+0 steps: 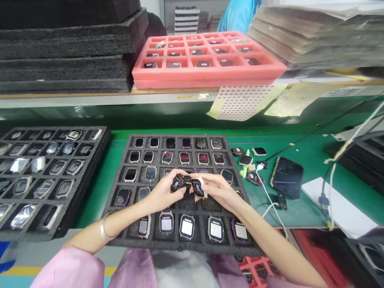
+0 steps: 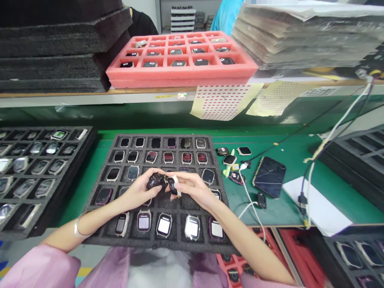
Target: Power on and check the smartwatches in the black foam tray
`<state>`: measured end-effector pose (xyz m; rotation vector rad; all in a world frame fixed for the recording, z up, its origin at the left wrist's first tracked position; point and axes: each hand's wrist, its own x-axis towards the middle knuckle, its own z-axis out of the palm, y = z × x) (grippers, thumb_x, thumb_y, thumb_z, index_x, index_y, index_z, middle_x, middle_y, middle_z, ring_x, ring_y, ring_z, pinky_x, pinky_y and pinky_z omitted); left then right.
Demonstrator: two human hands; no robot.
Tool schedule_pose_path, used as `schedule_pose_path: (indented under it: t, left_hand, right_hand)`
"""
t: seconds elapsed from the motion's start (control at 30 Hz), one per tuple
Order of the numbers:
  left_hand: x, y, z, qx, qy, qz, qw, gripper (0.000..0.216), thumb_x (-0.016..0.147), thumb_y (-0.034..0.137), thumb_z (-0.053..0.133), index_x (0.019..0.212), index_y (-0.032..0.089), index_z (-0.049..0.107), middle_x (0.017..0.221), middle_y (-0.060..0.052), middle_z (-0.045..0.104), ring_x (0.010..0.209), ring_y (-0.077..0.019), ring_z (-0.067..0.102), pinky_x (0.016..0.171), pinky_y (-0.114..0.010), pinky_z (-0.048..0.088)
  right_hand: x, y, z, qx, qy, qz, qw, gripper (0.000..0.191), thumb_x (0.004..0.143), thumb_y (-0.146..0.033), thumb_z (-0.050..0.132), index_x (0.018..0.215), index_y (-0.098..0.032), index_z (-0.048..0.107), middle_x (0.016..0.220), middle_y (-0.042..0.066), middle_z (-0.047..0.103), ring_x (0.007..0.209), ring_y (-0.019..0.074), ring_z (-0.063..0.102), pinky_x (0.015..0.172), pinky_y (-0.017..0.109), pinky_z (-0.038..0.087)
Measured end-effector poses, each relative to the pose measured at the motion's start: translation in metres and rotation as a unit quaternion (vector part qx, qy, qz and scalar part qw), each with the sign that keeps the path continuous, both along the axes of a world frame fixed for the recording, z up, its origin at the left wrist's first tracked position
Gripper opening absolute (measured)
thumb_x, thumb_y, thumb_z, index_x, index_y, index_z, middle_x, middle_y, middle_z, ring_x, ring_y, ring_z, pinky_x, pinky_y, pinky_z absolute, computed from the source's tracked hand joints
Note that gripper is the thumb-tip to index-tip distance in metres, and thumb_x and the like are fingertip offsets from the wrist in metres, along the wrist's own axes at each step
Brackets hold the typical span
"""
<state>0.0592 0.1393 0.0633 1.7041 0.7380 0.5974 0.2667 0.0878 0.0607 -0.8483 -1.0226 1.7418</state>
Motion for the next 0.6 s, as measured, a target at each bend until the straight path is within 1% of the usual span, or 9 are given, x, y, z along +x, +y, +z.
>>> schedule_pose_path:
  t: [0.13,0.3,0.4,0.47,0.5,0.57,0.6]
  left_hand:
    - [-0.0006,0.0001,0.0003,0.010,0.011,-0.002,1.000,0.032,0.076,0.013,0.054,0.108,0.018,0.052,0.101,-0.004,0.061,0.093,-0.0193,0.057,0.084,-0.029,0.044]
    - [-0.0017,0.0006,0.0000,0.026,0.019,0.006,0.999,0.033,0.077,0.012,0.053,0.109,0.018,0.051,0.101,-0.004,0.061,0.093,-0.0188,0.056,0.084,-0.029,0.043]
    - [-0.0012,0.0004,-0.0008,0.023,0.024,-0.004,0.999,0.032,0.077,0.012,0.052,0.108,0.018,0.052,0.098,-0.003,0.062,0.089,-0.0182,0.057,0.081,-0.028,0.044]
    - [-0.0016,-0.0015,-0.0016,0.015,0.022,-0.007,1.000,0.031,0.078,0.014,0.052,0.109,0.019,0.052,0.100,-0.004,0.062,0.093,-0.0191,0.058,0.083,-0.029,0.045]
    - [-0.0023,-0.0028,-0.0025,0.010,0.022,-0.005,1.000,0.031,0.079,0.015,0.052,0.110,0.019,0.052,0.103,-0.005,0.062,0.097,-0.0201,0.058,0.087,-0.030,0.044]
    - [-0.0052,-0.0046,-0.0059,0.000,0.030,0.013,0.999,0.031,0.082,0.022,0.054,0.113,0.020,0.051,0.110,-0.006,0.062,0.106,-0.0223,0.057,0.093,-0.032,0.043]
    - [-0.0068,-0.0045,-0.0087,-0.007,0.040,0.023,0.999,0.031,0.082,0.026,0.055,0.113,0.020,0.052,0.113,-0.007,0.061,0.108,-0.0233,0.056,0.096,-0.034,0.042]
  right_hand:
    - [0.0004,-0.0006,-0.0015,0.002,0.000,-0.004,1.000,0.041,0.081,-0.028,0.070,0.120,-0.013,0.064,0.089,0.010,0.070,0.077,0.0201,0.066,0.067,0.032,0.055]
    - [0.0021,0.0004,-0.0034,-0.003,-0.003,-0.008,1.000,0.045,0.081,-0.028,0.071,0.122,-0.013,0.062,0.092,0.011,0.070,0.073,0.0189,0.066,0.070,0.034,0.054]
    - [0.0026,0.0009,-0.0030,-0.001,-0.001,-0.003,1.000,0.044,0.081,-0.029,0.071,0.120,-0.012,0.063,0.091,0.011,0.071,0.071,0.0177,0.066,0.069,0.032,0.053]
    - [0.0012,-0.0013,-0.0012,-0.006,0.007,-0.004,1.000,0.045,0.080,-0.030,0.072,0.119,-0.011,0.063,0.090,0.012,0.071,0.072,0.0182,0.067,0.068,0.031,0.053]
    - [0.0000,-0.0030,-0.0001,-0.010,0.016,-0.006,1.000,0.046,0.078,-0.031,0.074,0.118,-0.010,0.064,0.089,0.011,0.070,0.074,0.0189,0.067,0.067,0.031,0.054]
    - [-0.0023,-0.0066,0.0014,-0.018,0.040,0.001,0.999,0.050,0.075,-0.032,0.076,0.118,-0.011,0.064,0.087,0.011,0.070,0.078,0.0202,0.066,0.067,0.031,0.054]
    - [-0.0029,-0.0080,0.0016,-0.019,0.051,0.001,0.999,0.052,0.073,-0.033,0.078,0.117,-0.011,0.065,0.086,0.010,0.070,0.076,0.0197,0.066,0.066,0.030,0.054]
